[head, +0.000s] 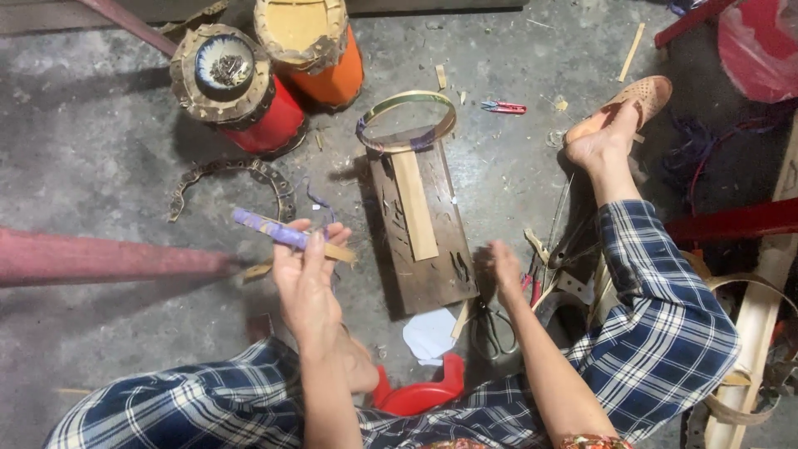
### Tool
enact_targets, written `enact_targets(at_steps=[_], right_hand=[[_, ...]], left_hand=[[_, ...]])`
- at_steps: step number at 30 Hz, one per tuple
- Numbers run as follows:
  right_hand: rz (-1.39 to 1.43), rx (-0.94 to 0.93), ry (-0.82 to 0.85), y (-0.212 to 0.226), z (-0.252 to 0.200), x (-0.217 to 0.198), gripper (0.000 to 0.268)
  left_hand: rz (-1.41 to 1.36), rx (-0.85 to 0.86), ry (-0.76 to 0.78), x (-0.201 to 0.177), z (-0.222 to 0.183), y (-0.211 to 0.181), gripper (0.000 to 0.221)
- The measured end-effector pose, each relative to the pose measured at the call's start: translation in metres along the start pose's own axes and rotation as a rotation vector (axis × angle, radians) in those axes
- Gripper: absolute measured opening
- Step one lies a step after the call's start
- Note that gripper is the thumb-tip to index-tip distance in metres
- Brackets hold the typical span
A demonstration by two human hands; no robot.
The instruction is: Assembling a musical instrument by wrapping a wooden hoop with ribbon and securing it to a frame using glue and pliers.
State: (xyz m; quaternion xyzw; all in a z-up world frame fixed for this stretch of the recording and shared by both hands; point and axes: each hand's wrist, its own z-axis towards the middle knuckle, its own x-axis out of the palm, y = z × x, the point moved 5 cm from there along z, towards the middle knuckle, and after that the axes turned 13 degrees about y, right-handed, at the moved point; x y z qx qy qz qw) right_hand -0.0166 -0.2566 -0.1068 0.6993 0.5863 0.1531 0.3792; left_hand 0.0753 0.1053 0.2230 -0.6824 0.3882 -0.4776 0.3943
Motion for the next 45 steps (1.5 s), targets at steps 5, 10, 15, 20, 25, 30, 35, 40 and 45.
enact_targets(at_steps=[5, 10, 15, 20, 25, 30, 35, 40, 45], right_hand=[[-0.354, 0.014, 0.226, 0.018, -0.038, 0.05, 0.078], [-0.368, 0.014, 0.236, 0.03, -0.059, 0.061, 0.078], [-0.407, 0.07, 0.325, 0.029, -0.075, 0.086, 0.081], [-0.317, 0.028, 0.38, 0.053, -0.095, 0.1, 0.075], [-0.477, -0.088, 0.159, 0.079, -0.035, 0.074, 0.058], [-0.501, -0.271, 0.031, 0.111, 0.032, 0.073, 0.012], [-0.818, -0.366, 0.009, 0.115, 0.055, 0.095, 0.012], [-1.194, -0.46, 0.024, 0.1, 0.081, 0.109, 0.032], [-1.538, -0.662, -0.016, 0.106, 0.079, 0.11, 0.048]], left_hand=[[0.011, -0.009, -0.021, -0.002, -0.005, -0.004, 0.031], [0.007, -0.039, 0.008, 0.003, -0.005, 0.003, 0.031], [0.022, -0.048, 0.029, 0.015, -0.002, 0.005, 0.032], [0.063, -0.119, 0.033, 0.024, 0.002, 0.016, 0.031], [0.066, -0.136, 0.029, 0.025, 0.005, 0.024, 0.03], [0.108, -0.166, 0.012, 0.022, 0.006, 0.024, 0.03], [0.116, -0.156, -0.021, 0.008, 0.012, 0.032, 0.031], [0.123, -0.179, -0.007, -0.001, 0.018, 0.054, 0.032], [0.253, -0.277, -0.068, -0.006, 0.02, 0.076, 0.029]])
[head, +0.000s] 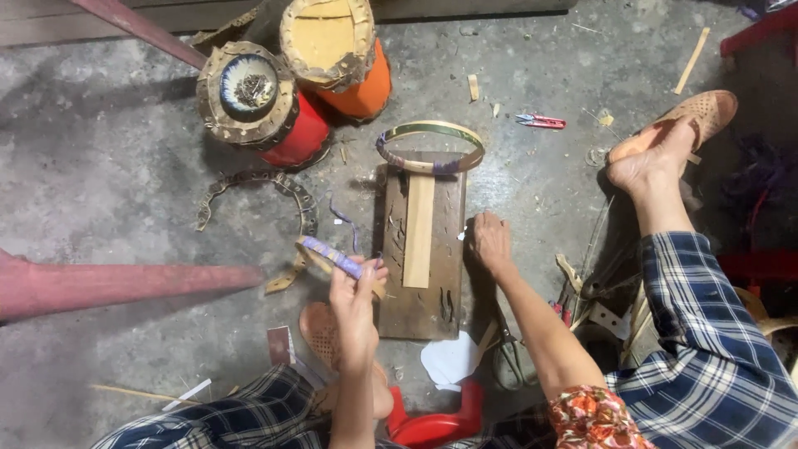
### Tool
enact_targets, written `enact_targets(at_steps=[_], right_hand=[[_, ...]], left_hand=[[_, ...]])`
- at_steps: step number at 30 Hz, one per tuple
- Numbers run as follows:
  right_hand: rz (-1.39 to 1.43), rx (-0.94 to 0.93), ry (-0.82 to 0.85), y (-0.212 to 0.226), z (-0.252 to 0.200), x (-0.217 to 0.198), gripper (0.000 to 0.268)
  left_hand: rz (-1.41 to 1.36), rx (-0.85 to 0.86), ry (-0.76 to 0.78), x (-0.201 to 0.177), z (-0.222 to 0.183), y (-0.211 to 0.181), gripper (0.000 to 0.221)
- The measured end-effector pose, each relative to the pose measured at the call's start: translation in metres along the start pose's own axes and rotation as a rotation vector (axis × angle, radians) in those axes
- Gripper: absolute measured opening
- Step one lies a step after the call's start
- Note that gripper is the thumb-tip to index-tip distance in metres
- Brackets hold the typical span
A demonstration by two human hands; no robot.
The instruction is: Assembling a musical instrument by wrapping a wooden hoop with ribbon and securing it to a frame using glue and pliers.
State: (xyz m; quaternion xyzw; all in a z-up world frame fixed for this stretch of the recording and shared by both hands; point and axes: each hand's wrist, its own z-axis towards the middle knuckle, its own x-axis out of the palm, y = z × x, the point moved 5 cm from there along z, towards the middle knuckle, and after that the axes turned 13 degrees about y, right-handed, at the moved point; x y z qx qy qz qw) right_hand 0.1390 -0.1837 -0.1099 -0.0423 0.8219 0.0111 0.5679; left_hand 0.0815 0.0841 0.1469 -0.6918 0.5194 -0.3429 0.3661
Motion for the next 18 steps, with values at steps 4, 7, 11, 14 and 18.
enact_targets(at_steps=[4, 7, 11, 14, 18], right_hand=[[0.458, 0.132, -0.091, -0.063, -0.031, -0.003, 0.017], [0.733, 0.339, -0.241, -0.136, -0.043, 0.009, 0.012], [0.749, 0.409, -0.435, -0.201, -0.049, 0.026, 0.02], [0.819, 0.456, -0.435, -0.215, -0.046, 0.035, 0.018], [0.88, 0.441, -0.304, -0.2, -0.041, 0.018, 0.015]], left_hand=[[0.045, -0.081, -0.057, -0.018, 0.015, 0.064, 0.031], [-0.013, -0.211, -0.131, -0.038, 0.026, 0.124, 0.039], [0.022, -0.314, -0.094, -0.043, 0.035, 0.151, 0.045], [0.057, -0.35, -0.072, -0.043, 0.037, 0.158, 0.05], [0.087, -0.349, -0.081, -0.041, 0.037, 0.156, 0.061]])
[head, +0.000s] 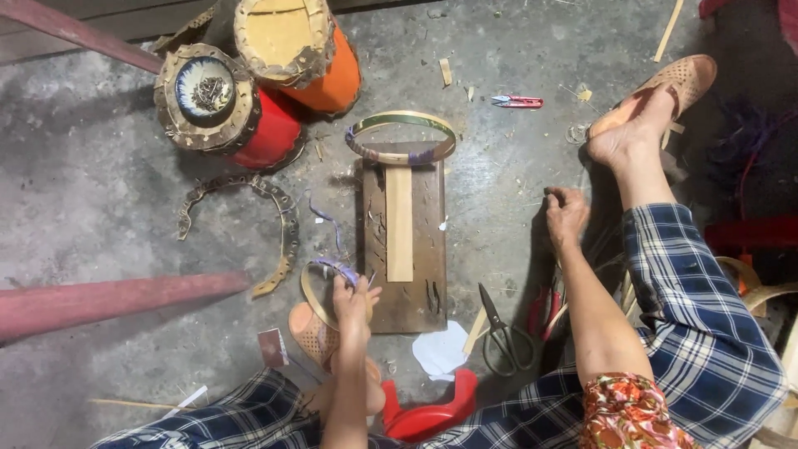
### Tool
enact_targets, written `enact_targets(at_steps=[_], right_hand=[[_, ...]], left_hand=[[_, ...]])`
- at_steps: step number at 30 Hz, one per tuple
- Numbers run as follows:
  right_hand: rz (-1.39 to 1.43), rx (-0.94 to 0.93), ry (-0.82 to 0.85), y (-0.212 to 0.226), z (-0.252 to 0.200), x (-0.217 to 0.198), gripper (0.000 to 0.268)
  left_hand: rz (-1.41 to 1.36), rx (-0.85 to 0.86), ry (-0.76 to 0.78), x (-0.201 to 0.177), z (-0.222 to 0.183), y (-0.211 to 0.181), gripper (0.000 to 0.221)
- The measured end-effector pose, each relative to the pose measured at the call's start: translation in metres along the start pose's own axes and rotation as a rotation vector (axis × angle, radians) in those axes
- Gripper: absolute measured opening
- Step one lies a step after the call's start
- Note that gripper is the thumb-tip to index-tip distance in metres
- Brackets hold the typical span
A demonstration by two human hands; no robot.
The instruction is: Assembling a musical instrument by wrapping a wooden hoop with ribbon and securing it to a frame using glue and pliers.
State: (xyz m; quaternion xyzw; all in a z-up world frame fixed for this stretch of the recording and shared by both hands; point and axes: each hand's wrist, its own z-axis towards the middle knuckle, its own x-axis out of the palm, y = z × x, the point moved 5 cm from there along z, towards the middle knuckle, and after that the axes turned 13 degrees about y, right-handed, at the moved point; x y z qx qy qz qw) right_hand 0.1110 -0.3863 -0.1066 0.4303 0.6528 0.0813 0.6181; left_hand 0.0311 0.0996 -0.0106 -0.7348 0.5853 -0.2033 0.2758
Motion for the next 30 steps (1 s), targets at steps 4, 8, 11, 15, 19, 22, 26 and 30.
enact_targets(at_steps=[4, 8, 11, 15, 19, 22, 26, 30], right_hand=[[0.031, 0.0, 0.064, 0.008, 0.002, 0.009, 0.014], [-0.203, -0.017, 0.124, 0.017, 0.004, 0.01, 0.004], [-0.411, -0.057, 0.154, 0.03, 0.0, 0.009, 0.005], [-0.834, -0.139, 0.143, 0.012, 0.015, 0.034, 0.006], [-1.087, -0.212, 0.127, 0.015, 0.013, 0.037, 0.008], [-1.028, -0.2, 0.176, 0.014, 0.014, 0.034, 0.012], [-0.339, -0.003, 0.05, 0.025, 0.013, 0.004, 0.014], [-0.082, -0.157, -0.277, 0.086, 0.032, -0.034, 0.01]], left_hand=[[0.052, 0.009, -0.004, 0.017, -0.026, -0.03, 0.067], [0.091, -0.019, -0.023, 0.022, -0.033, -0.038, 0.07], [0.124, -0.048, -0.032, 0.027, -0.032, -0.033, 0.071], [0.135, -0.046, -0.001, 0.04, -0.045, -0.035, 0.072], [0.082, -0.016, 0.04, 0.046, -0.045, -0.018, 0.076], [0.127, -0.016, 0.057, 0.05, -0.036, 0.003, 0.066], [0.027, -0.071, 0.044, 0.054, -0.038, 0.007, 0.073], [-0.116, 0.055, -0.049, 0.046, -0.043, -0.022, 0.041]])
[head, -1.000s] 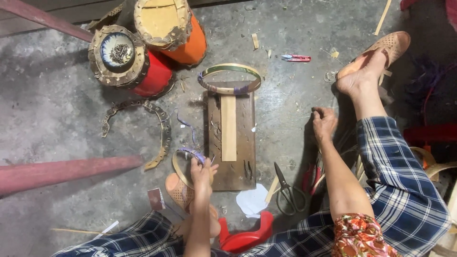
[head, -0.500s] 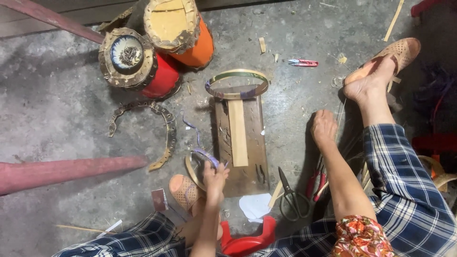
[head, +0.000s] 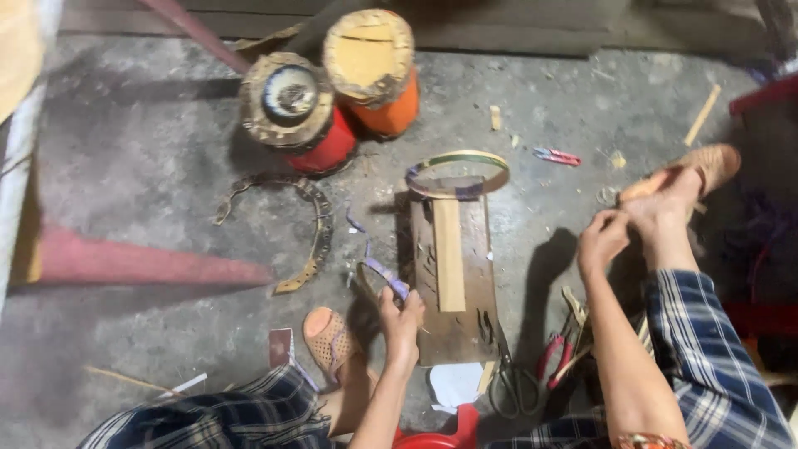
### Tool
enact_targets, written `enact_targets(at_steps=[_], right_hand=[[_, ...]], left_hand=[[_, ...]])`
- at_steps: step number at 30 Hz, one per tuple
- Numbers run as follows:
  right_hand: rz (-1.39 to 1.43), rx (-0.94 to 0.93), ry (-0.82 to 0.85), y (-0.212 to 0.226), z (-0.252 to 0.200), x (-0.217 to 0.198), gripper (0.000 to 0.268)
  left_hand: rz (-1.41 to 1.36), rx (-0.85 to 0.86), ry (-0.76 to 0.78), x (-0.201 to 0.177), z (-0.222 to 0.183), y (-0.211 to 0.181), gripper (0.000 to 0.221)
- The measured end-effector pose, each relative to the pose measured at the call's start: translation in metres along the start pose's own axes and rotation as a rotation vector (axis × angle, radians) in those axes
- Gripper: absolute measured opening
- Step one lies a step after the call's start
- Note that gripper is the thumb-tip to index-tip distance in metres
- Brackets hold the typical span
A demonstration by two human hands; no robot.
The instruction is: Assembling a musical instrument by wrapping a wooden hoop with ribbon and securing it to a frame using glue and pliers.
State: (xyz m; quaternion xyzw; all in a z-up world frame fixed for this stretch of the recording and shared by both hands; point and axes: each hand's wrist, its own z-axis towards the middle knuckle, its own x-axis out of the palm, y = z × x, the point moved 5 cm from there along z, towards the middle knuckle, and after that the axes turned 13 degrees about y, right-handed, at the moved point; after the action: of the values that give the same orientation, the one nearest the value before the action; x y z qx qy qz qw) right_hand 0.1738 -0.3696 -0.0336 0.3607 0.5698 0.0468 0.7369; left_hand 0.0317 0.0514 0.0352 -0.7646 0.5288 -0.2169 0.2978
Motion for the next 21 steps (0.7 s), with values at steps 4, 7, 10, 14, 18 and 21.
enact_targets(at_steps=[4, 7, 10, 14, 18, 21], right_hand=[[0.279, -0.306, 0.021, 0.194, 0.025, -0.043, 0.008], [0.326, -0.531, 0.106, 0.353, 0.01, -0.051, 0.007], [0.372, -0.67, 0.297, 0.447, -0.002, 0.001, 0.007], [0.505, -0.643, 0.556, 0.513, -0.01, 0.095, 0.007], [0.528, -0.595, 0.6, 0.545, -0.014, 0.157, 0.002], [0.426, -0.602, 0.548, 0.558, -0.015, 0.172, 0.012]], left_hand=[[-0.185, 0.155, -0.03, -0.013, -0.03, -0.068, 0.026], [-0.227, 0.279, 0.073, -0.025, -0.05, -0.106, 0.02], [-0.424, 0.302, 0.14, -0.037, -0.052, -0.116, 0.018], [-0.504, 0.329, 0.132, -0.054, -0.055, -0.129, 0.019], [-0.654, 0.387, 0.141, -0.065, -0.049, -0.132, 0.018], [-0.71, 0.35, 0.131, -0.074, -0.05, -0.136, 0.02]])
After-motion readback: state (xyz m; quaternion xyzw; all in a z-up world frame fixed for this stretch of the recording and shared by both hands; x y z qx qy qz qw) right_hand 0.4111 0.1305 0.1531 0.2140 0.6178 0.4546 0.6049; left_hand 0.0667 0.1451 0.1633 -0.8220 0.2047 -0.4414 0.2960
